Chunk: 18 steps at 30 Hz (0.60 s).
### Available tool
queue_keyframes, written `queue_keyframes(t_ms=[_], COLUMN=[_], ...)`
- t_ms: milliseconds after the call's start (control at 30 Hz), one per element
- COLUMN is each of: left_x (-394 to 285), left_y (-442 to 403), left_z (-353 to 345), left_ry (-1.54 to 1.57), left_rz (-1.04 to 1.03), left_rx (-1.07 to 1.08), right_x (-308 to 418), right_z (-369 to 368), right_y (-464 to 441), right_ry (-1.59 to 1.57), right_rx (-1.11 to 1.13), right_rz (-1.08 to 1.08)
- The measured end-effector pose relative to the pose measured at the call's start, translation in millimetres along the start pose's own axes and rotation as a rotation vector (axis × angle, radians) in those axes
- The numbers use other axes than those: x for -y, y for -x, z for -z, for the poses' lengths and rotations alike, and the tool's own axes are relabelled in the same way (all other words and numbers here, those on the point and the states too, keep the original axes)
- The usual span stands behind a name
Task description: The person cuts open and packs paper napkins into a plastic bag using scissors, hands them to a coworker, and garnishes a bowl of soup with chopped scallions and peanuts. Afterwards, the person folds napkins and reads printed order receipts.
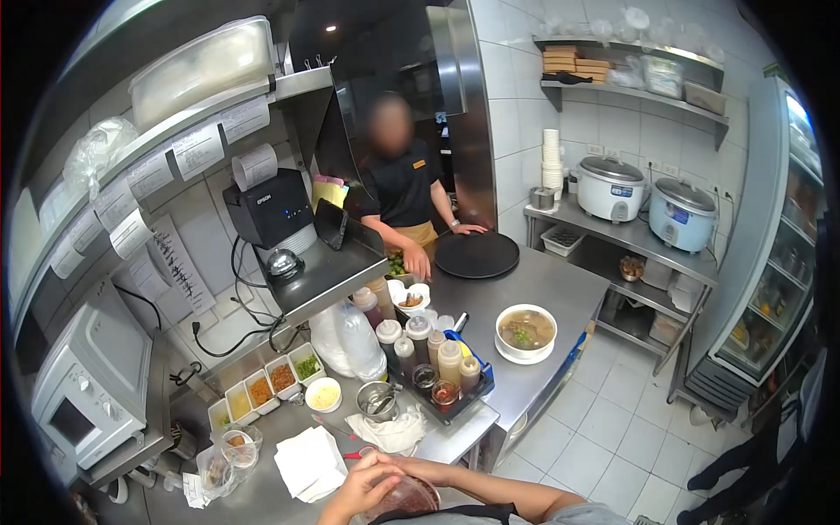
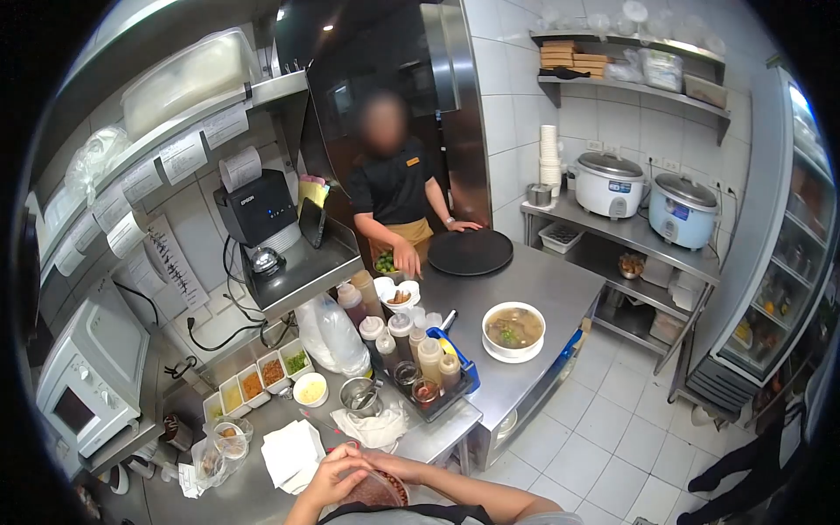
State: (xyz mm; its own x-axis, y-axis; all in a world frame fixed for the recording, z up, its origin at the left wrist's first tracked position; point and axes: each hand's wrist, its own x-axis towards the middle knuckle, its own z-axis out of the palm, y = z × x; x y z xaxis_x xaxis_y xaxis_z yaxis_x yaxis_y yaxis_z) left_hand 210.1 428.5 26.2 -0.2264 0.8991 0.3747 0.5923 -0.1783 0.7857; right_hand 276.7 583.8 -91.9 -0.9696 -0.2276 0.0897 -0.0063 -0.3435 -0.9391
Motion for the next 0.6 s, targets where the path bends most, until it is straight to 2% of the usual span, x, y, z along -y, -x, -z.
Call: queue_keyframes(t_ms=[67, 133, 200, 267, 333, 400, 433, 467, 500, 533, 600], left_x=[-1.7, 3.2, 13.6, 19.5, 19.3, 21.8, 24.3, 25.5, 25.7, 35.7, 40.0], left_y=[-3.3, 2.5, 12.8, 19.3, 22.5, 32.2, 35.1, 39.5, 48.9, 61.5, 72.7], left_z=[1.5, 4.2, 13.4, 29.5, 48.3, 61.1, 65.6, 70.3, 76.4, 84.2, 89.6], left_ry=[-0.018, -0.032, -0.133, -0.189, -0.292, -0.337, -0.326, -0.222, -0.127, -0.163, -0.071], left_rz=[-0.017, -0.022, -0.135, -0.223, -0.31, -0.203, -0.176, -0.139, -0.093, -0.058, -0.053], left_rx=[-0.078, -0.144, -0.377, -0.625, -0.754, -0.875, -0.858, -0.926, -1.008, -1.036, -1.094], right_x=[-3.3, 37.6, 33.3, 15.6, -8.4, -27.5, -35.6, -43.6, -53.6, -63.8, -92.0], right_z=[10.3, 4.2, 15.5, 29.5, 42.7, 38.7, 36.0, 34.5, 35.3, 37.0, 45.2], right_y=[-2.5, 6.0, 2.7, 4.8, 8.6, 16.8, 18.4, 17.5, 14.5, 9.9, 0.2], right_ry=[-0.07, 0.039, 0.04, -0.031, 0.0, -0.062, -0.038, -0.008, 0.008, 0.024, 0.054], right_rx=[0.01, 0.193, 0.246, 0.115, -0.112, -0.363, -0.454, -0.531, -0.595, -0.643, -0.659], right_rz=[-0.041, -0.073, -0.081, 0.009, 0.043, 0.045, 0.097, 0.142, 0.197, 0.24, 0.267])
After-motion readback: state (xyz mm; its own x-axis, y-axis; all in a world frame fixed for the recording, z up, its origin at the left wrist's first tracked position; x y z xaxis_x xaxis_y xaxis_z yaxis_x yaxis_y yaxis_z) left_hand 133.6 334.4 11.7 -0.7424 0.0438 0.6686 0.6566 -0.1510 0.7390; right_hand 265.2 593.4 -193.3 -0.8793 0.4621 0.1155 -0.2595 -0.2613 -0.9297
